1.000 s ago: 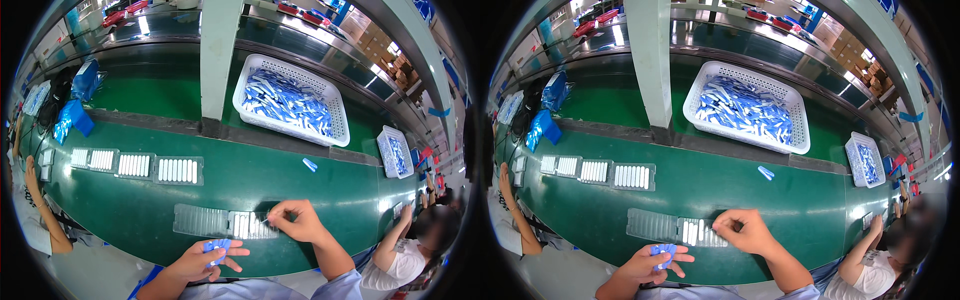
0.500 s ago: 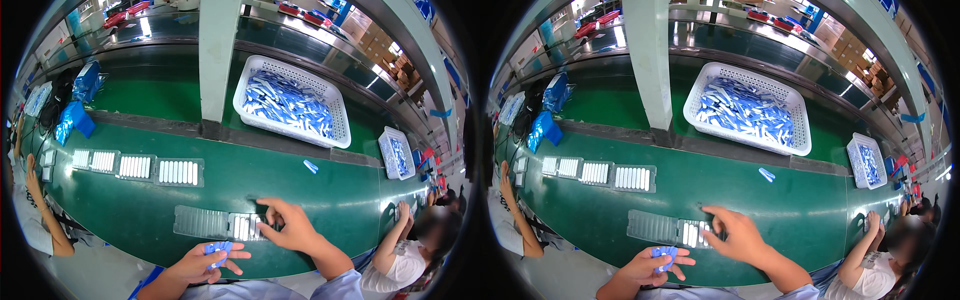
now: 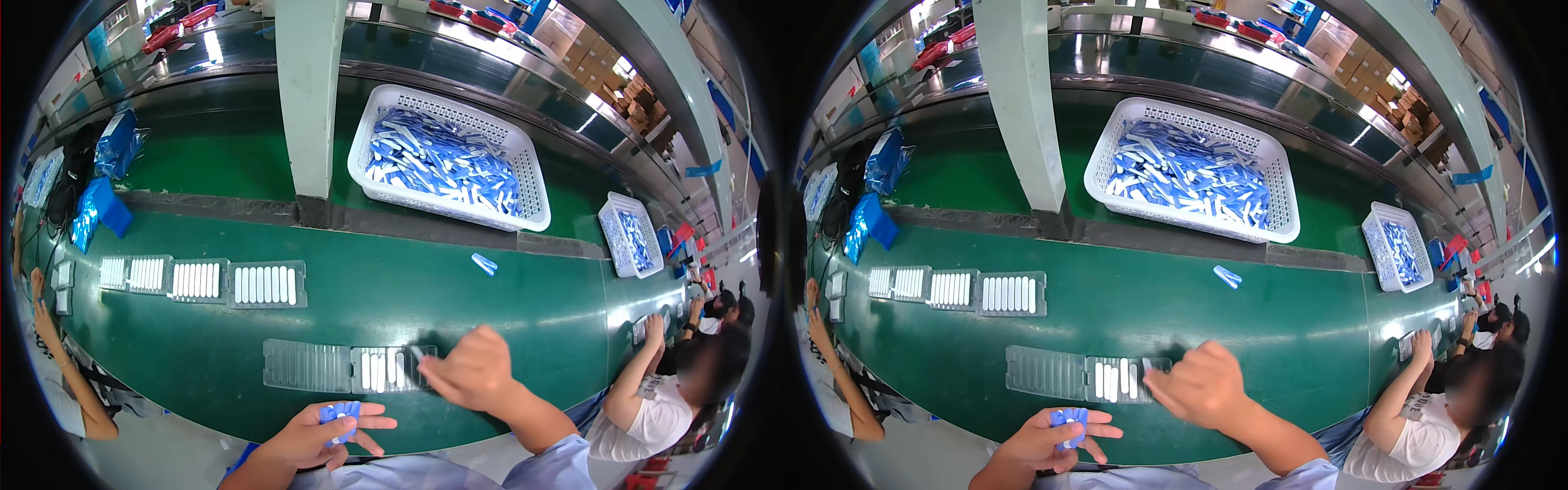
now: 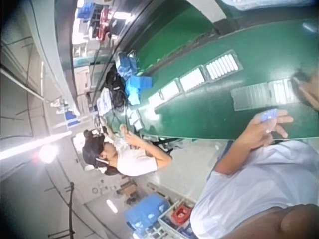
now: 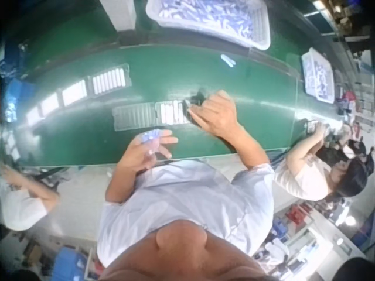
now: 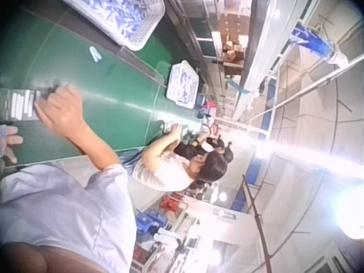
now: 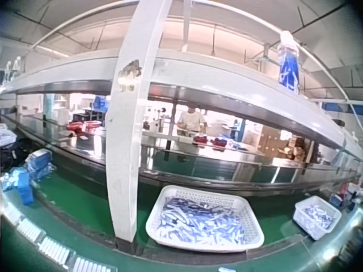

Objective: The person separates small components by hand, places them one by one into the slots of plastic trays, and slides the filled trays along the workbench.

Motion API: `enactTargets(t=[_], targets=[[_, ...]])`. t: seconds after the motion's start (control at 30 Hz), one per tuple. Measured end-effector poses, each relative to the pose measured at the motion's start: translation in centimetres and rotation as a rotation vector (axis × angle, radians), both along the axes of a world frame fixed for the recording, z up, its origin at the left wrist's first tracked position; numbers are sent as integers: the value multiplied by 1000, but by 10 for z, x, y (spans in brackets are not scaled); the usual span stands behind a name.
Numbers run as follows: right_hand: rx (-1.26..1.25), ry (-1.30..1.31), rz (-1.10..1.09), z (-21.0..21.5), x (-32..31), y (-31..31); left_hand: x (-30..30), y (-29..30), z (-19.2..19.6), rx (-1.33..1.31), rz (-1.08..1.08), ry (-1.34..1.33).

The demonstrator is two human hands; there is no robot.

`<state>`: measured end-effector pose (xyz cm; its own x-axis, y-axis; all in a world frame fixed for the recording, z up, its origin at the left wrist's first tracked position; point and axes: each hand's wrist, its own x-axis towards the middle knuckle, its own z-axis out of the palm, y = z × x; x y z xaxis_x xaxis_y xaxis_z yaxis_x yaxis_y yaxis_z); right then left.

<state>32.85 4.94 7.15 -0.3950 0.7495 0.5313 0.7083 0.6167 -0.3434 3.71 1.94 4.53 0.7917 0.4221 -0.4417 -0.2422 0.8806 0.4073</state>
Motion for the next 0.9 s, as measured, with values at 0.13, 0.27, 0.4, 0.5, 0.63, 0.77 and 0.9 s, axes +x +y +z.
enactTargets(t=[0.13, 0.27, 0.4, 0.5, 0.63, 0.77, 0.9], targets=[[-159, -108, 140, -31, -3, -23, -1, 4, -2, 7, 7, -4], [-361, 82, 179, -32, 6, -24, -3, 4, -6, 8, -5, -71], [-418, 235, 106, -20, -9, -27, -1, 4, -9, 25, -26, -98], [-527, 385, 102, -5, -35, -29, 2, 0, -10, 33, -63, -120], [-585, 457, 235, -13, -51, -31, 9, -3, -7, 35, -183, -41], [-871, 852, -71, -11, -21, -28, -5, -10, -13, 30, -120, -61], [-1008, 659, -74, -7, 17, 0, -11, -10, -16, -11, 5, -2]])
